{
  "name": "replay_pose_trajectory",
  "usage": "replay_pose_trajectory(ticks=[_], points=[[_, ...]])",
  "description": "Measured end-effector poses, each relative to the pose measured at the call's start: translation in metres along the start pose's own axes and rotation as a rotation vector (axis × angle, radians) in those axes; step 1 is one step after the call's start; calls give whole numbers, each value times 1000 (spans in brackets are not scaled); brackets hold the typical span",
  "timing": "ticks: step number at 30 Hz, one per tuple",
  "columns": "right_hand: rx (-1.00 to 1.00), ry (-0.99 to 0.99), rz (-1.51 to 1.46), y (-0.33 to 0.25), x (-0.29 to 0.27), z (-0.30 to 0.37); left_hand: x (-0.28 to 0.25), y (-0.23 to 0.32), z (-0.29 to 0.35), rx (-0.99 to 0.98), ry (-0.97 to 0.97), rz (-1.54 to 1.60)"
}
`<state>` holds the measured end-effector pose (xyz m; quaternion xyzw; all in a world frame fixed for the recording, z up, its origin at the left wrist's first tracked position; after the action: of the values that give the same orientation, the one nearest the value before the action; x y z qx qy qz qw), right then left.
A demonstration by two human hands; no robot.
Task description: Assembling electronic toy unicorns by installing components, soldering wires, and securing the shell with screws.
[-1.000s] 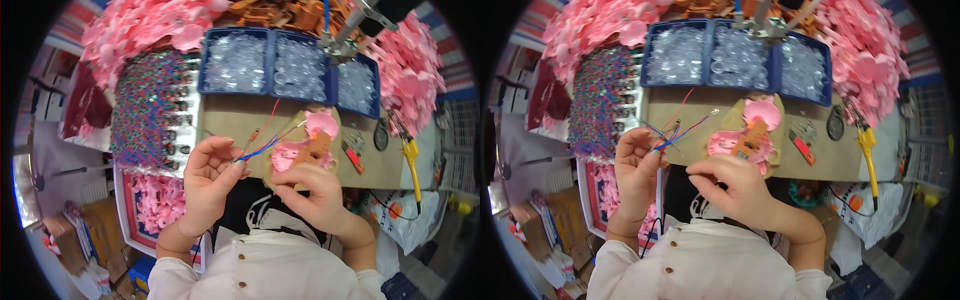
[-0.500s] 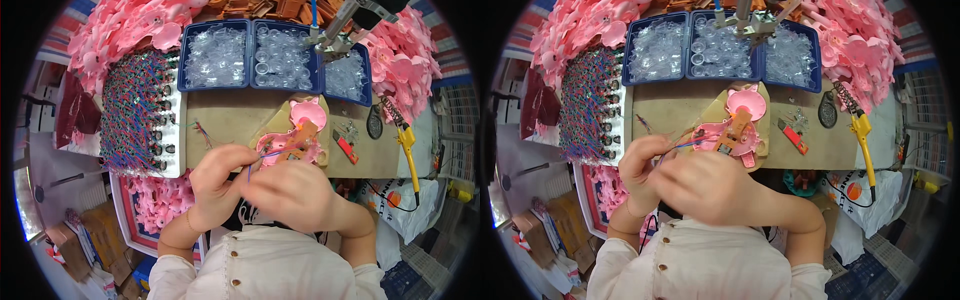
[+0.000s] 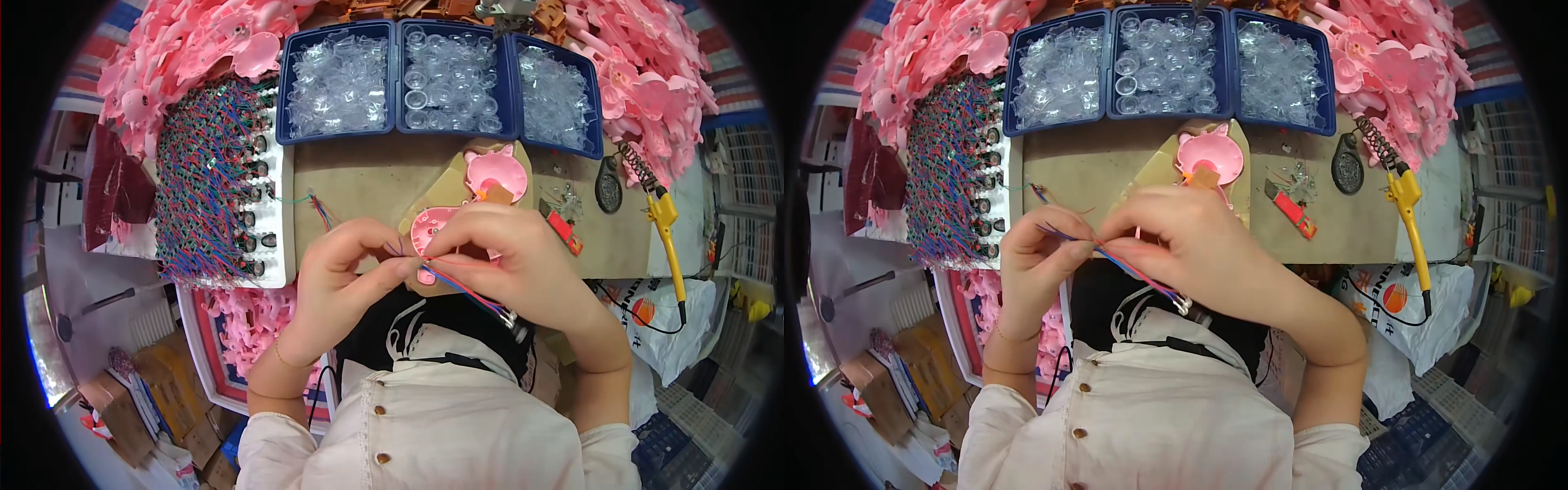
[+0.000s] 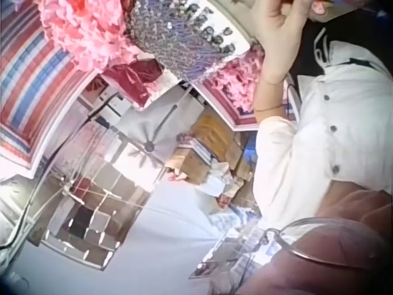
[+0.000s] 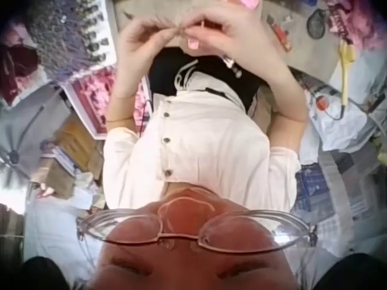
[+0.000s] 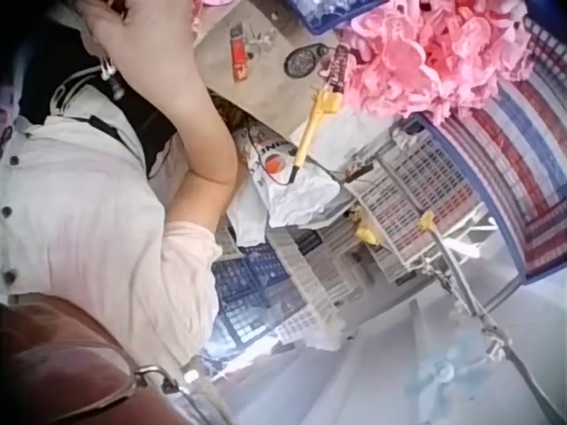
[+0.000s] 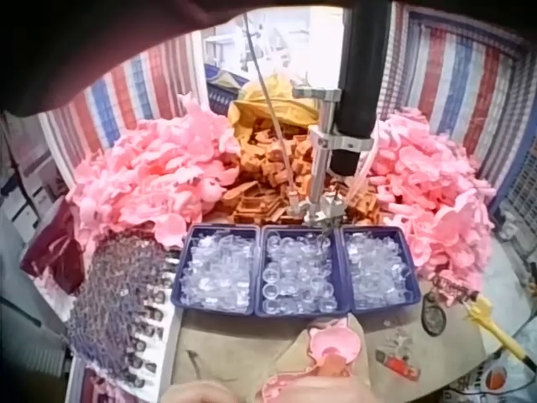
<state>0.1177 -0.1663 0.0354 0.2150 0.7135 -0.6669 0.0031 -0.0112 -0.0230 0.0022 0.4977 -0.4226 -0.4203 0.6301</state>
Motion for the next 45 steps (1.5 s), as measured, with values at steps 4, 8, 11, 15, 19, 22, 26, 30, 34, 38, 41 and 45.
replay_pose_trajectory(ticks=[4,8,11,15,19,22,26,30,34,38,41,45], points=[[367,177,-677,12,11,1,-2,-4,-1,239,146,-273],[209,167,-265,9,23,2,2,-4,-2,283,219,-373],[-74,182,46,9,22,4,3,2,0,525,259,-702],[139,233,-337,13,15,4,5,-1,5,449,251,-496],[321,418,-826,23,6,2,-7,-6,6,98,106,117],[120,245,-263,19,3,-10,-16,6,1,5,-15,95],[-38,201,-221,20,19,-41,-29,18,-11,161,-346,-182],[-102,429,-173,0,11,-34,-50,15,-8,483,366,-373],[-160,513,128,-9,-16,37,-22,11,6,808,554,-1144],[445,1034,-335,36,-38,133,18,-23,-13,618,300,-1000],[448,1385,-209,83,-86,208,25,-36,-15,364,181,-784],[58,1343,115,105,-139,229,27,-28,-22,169,73,-591]])
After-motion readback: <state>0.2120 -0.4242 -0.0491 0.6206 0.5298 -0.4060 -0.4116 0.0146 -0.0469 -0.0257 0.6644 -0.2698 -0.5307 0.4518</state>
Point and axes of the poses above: each hand's wrist, its own z-axis away from the middle knuckle, its own x-axis out of the palm, y = z × x, the point moved 2 cm from there along -z, towards the middle knuckle, and after that the axes turned 10 degrees about -z, right-handed, at the moved point
